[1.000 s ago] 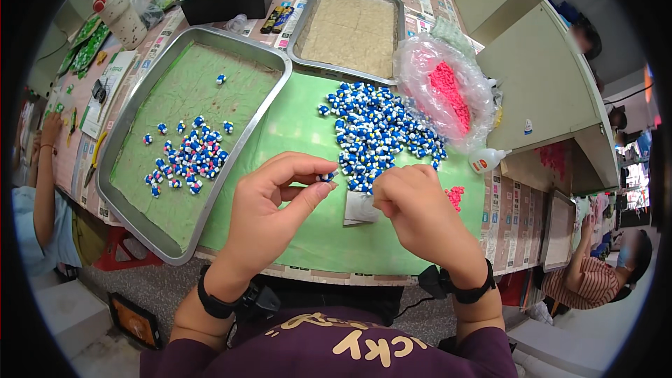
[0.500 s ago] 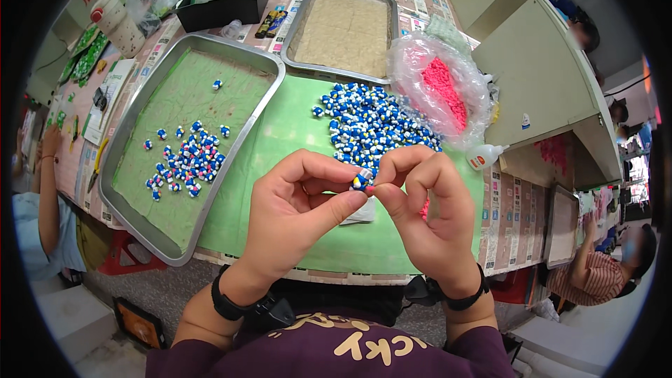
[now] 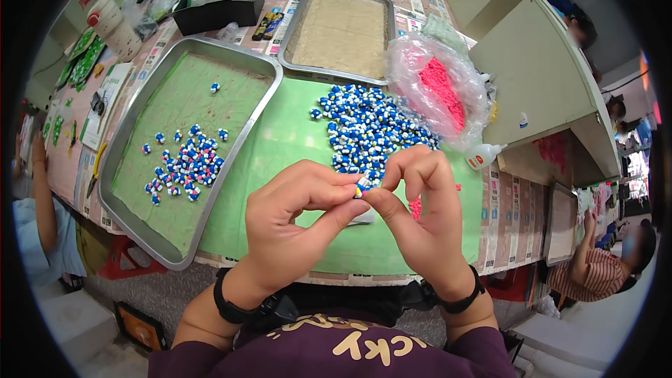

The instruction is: The person repeatedly picks up small blue and white wrapped candies and pink beads from a table. They insert the pink beads into the blue candies by hand and place the assembled items into a metal tray. The process is repetitive and involves handling small objects with precision.

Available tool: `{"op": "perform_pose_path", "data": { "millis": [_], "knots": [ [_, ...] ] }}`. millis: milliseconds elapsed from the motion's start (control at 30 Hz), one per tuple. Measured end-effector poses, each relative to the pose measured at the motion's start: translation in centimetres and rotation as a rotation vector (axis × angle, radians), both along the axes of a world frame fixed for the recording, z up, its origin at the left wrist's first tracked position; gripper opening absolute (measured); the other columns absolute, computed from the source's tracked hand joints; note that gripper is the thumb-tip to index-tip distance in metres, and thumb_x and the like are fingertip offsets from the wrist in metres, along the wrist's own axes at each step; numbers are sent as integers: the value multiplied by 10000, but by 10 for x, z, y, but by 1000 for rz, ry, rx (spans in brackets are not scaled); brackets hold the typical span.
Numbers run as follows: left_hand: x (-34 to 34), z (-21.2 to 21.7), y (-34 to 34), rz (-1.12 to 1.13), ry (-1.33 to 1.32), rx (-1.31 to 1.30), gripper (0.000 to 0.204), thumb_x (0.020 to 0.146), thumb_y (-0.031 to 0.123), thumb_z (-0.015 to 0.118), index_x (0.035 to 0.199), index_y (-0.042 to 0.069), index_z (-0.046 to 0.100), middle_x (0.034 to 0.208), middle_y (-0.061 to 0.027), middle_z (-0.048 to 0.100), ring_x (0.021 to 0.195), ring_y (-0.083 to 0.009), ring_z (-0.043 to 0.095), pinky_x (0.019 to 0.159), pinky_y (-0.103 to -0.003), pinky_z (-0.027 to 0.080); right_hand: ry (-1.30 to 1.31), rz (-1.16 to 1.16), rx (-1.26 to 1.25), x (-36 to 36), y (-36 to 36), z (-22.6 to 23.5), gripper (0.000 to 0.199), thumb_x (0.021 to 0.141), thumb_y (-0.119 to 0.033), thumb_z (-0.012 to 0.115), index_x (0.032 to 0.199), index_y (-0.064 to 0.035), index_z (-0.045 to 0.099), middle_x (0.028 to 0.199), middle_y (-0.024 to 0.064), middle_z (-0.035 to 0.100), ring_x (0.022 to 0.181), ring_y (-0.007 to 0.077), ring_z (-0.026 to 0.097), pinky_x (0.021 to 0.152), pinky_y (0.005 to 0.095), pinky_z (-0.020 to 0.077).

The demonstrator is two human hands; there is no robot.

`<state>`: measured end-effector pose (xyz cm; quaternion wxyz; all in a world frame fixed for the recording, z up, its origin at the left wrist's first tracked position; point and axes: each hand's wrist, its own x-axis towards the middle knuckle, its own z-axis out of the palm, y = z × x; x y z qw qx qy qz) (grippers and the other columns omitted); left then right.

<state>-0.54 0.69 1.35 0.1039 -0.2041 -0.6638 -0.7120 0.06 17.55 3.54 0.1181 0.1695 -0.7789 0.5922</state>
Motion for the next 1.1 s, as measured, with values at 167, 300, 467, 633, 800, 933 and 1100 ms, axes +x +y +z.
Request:
{"op": "perform_pose_path", "data": {
  "millis": [167, 300, 467, 633, 800, 933, 1100],
  "knots": [
    [-4, -5, -9, 21, 34, -16, 188, 756, -119, 729, 889, -7, 659, 952, -140, 664, 834, -160, 667, 686, -249, 560, -17, 4, 13, -6, 31, 8, 286, 806, 35, 719, 826, -56, 448, 837, 43, 508, 818, 154, 511, 762, 282, 437],
    [-12, -16, -40, 302, 29, -75, 174, 782, -128, 685, 880, -2, 615, 931, -92, 630, 805, -136, 634, 688, -219, 529, -122, -184, 207, -6, 82, 9, 179, 824, 64, 648, 812, -18, 489, 803, 48, 557, 794, 143, 547, 761, 278, 461],
    [-14, -27, -77, 539, 19, -271, 128, 820, -95, 671, 888, -9, 606, 914, -61, 610, 774, -110, 610, 675, -210, 518, -317, -109, 430, -1, 109, -28, 115, 791, 93, 572, 820, 1, 508, 753, 74, 587, 729, 151, 586, 697, 285, 478],
    [-16, -32, -84, 670, -69, -519, 89, 863, -12, 666, 941, -2, 624, 911, -54, 608, 768, -116, 612, 665, -227, 515, -327, -44, 621, -5, 90, -35, 106, 776, 90, 568, 797, 11, 501, 708, 107, 590, 661, 221, 602, 624, 305, 480],
    [-38, -30, -81, 810, 249, -929, 160, 872, 24, 646, 1031, 12, 630, 1000, -64, 632, 863, -171, 628, 727, -283, 508, -304, -67, 775, -7, 83, -46, 100, 798, 17, 557, 746, -60, 519, 686, 79, 609, 657, 273, 610, 729, 387, 412],
    [-61, -30, -30, 394, 129, -747, 198, 855, 16, 641, 1051, 23, 622, 1047, -111, 624, 932, -240, 621, 783, -349, 512, -253, -119, 853, -5, 79, -51, 116, 816, 9, 550, 735, -66, 511, 635, 68, 610, 572, 236, 613, 783, 375, 404],
    [-103, -62, 3, 310, 218, -879, 226, 775, 5, 694, 987, 16, 616, 955, -152, 611, 866, -307, 630, 760, -393, 506, -87, -191, 1062, 4, 69, -53, 93, 768, -13, 579, 791, -85, 526, 697, 74, 585, 718, 272, 588, 752, 406, 378]
  ]
}}
